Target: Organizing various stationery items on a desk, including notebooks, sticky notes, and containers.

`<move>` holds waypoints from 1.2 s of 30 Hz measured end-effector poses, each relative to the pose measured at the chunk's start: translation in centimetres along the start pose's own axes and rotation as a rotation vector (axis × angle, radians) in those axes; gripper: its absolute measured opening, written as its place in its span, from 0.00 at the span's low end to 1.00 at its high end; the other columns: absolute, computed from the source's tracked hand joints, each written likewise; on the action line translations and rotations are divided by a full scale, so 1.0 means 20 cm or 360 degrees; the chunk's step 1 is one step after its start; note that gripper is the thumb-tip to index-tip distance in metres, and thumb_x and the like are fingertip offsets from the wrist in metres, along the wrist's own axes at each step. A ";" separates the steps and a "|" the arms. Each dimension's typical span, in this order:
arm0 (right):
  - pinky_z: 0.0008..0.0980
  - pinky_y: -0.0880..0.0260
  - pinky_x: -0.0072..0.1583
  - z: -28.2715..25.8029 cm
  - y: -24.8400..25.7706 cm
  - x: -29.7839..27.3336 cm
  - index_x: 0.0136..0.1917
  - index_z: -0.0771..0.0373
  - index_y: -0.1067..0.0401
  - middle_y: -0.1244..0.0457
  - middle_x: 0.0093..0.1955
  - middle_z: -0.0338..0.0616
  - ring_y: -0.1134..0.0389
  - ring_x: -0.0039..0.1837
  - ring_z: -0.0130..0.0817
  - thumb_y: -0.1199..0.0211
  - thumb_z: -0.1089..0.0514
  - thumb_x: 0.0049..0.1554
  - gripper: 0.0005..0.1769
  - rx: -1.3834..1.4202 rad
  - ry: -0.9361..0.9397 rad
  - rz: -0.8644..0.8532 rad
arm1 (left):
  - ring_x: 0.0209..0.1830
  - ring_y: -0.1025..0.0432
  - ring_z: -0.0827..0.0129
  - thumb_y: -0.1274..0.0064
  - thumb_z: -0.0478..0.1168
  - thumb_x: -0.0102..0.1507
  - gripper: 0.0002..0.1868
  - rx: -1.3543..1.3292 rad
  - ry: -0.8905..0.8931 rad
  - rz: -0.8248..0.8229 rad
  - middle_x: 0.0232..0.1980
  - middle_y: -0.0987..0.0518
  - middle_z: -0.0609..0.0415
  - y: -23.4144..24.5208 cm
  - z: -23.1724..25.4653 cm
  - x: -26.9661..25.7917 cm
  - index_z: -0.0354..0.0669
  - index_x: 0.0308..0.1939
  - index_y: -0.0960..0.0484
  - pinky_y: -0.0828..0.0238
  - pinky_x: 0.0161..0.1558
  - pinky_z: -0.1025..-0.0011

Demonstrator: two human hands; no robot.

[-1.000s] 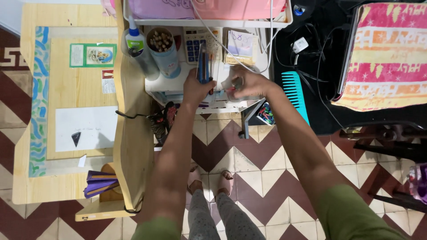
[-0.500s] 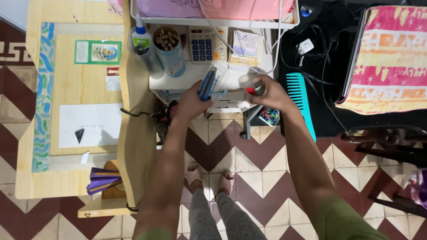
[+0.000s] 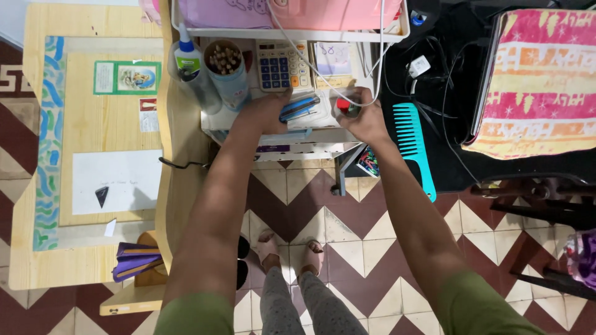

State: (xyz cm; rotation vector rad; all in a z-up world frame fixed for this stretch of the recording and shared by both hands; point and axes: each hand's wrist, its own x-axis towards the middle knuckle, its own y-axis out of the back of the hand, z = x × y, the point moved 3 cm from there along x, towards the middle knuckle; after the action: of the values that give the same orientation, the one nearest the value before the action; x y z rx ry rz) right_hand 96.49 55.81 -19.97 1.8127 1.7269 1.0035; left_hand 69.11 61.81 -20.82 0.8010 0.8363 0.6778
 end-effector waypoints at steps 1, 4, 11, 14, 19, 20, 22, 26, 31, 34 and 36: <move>0.44 0.27 0.60 0.00 0.01 0.01 0.65 0.61 0.36 0.29 0.55 0.53 0.27 0.57 0.54 0.23 0.51 0.48 0.37 -0.0001 0.0001 0.0002 | 0.62 0.29 0.48 0.34 0.45 0.51 0.60 0.0001 -0.0002 0.0002 0.67 0.27 0.43 -0.02 -0.02 0.03 0.57 0.82 0.53 0.28 0.58 0.53; 0.45 0.28 0.60 0.01 0.00 0.01 0.67 0.63 0.38 0.32 0.56 0.57 0.29 0.59 0.57 0.24 0.51 0.46 0.41 -0.0037 -0.0188 -0.0043 | 0.65 0.32 0.48 0.34 0.40 0.48 0.59 0.0082 -0.0165 0.0180 0.71 0.32 0.45 -0.03 -0.03 0.06 0.54 0.81 0.48 0.30 0.60 0.54; 0.47 0.31 0.63 0.02 -0.02 -0.03 0.75 0.65 0.41 0.40 0.66 0.66 0.34 0.63 0.61 0.23 0.53 0.47 0.48 -0.0271 -0.0102 0.0071 | 0.69 0.38 0.53 0.34 0.39 0.49 0.52 0.0420 -0.0284 0.0432 0.70 0.32 0.54 0.01 0.06 -0.03 0.53 0.77 0.38 0.42 0.68 0.44; 0.48 0.31 0.63 -0.02 -0.01 -0.04 0.78 0.65 0.44 0.43 0.68 0.67 0.35 0.65 0.62 0.23 0.53 0.47 0.52 -0.0321 -0.0111 0.0096 | 0.67 0.38 0.54 0.35 0.40 0.51 0.50 0.0481 -0.0356 0.0590 0.72 0.34 0.56 -0.01 0.07 -0.06 0.52 0.77 0.38 0.44 0.68 0.40; 0.48 0.32 0.65 -0.07 0.01 -0.06 0.80 0.64 0.47 0.46 0.71 0.67 0.37 0.66 0.62 0.24 0.54 0.48 0.53 -0.0335 -0.0149 0.0073 | 0.70 0.40 0.53 0.35 0.47 0.55 0.46 0.0396 -0.0342 0.0822 0.72 0.34 0.52 -0.12 0.07 -0.11 0.49 0.76 0.39 0.50 0.69 0.35; 0.48 0.33 0.65 -0.08 0.01 -0.06 0.80 0.63 0.47 0.45 0.71 0.66 0.37 0.67 0.62 0.24 0.54 0.48 0.53 -0.0351 -0.0174 0.0055 | 0.70 0.42 0.51 0.34 0.53 0.54 0.48 0.0374 -0.0326 0.0809 0.71 0.35 0.50 -0.13 0.09 -0.13 0.51 0.75 0.40 0.53 0.69 0.35; 0.48 0.33 0.66 -0.06 0.01 -0.07 0.80 0.61 0.46 0.45 0.71 0.65 0.37 0.68 0.62 0.24 0.55 0.48 0.52 -0.0368 -0.0200 0.0036 | 0.70 0.44 0.49 0.34 0.59 0.53 0.51 0.0351 -0.0309 0.0797 0.70 0.36 0.48 -0.20 0.06 -0.12 0.53 0.74 0.41 0.56 0.68 0.34; 0.48 0.33 0.66 -0.03 0.01 -0.08 0.80 0.60 0.44 0.44 0.72 0.64 0.37 0.69 0.62 0.25 0.56 0.48 0.51 -0.0343 -0.0145 0.0075 | 0.76 0.44 0.56 0.38 0.53 0.60 0.45 0.0584 -0.0499 0.0966 0.75 0.36 0.56 -0.29 -0.03 -0.07 0.58 0.79 0.41 0.53 0.73 0.39; 0.49 0.33 0.66 -0.01 0.00 -0.08 0.79 0.59 0.44 0.44 0.71 0.64 0.37 0.69 0.62 0.25 0.57 0.49 0.50 -0.0318 -0.0135 0.0070 | 0.77 0.48 0.55 0.39 0.55 0.58 0.45 0.0574 -0.0570 0.0868 0.76 0.39 0.59 -0.27 -0.04 -0.03 0.63 0.77 0.42 0.54 0.71 0.41; 0.50 0.33 0.66 -0.03 0.00 -0.10 0.79 0.60 0.45 0.45 0.72 0.66 0.39 0.69 0.64 0.25 0.57 0.48 0.51 -0.0304 -0.0056 0.0118 | 0.80 0.49 0.57 0.39 0.55 0.60 0.46 0.0505 -0.0517 0.0793 0.78 0.40 0.61 -0.25 -0.01 -0.06 0.63 0.79 0.44 0.56 0.75 0.40; 0.50 0.34 0.67 -0.06 0.01 -0.11 0.81 0.61 0.48 0.48 0.72 0.65 0.41 0.70 0.65 0.25 0.59 0.48 0.53 -0.0271 -0.0132 0.0112 | 0.78 0.51 0.53 0.37 0.54 0.58 0.49 0.0442 -0.0408 0.0759 0.78 0.44 0.55 -0.24 0.00 -0.06 0.60 0.79 0.46 0.61 0.74 0.38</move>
State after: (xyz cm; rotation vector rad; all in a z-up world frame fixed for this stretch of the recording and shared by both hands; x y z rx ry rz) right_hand 95.92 53.35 -19.48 1.7904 1.4913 1.0543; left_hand 69.55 58.29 -24.29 1.3331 0.5105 0.8641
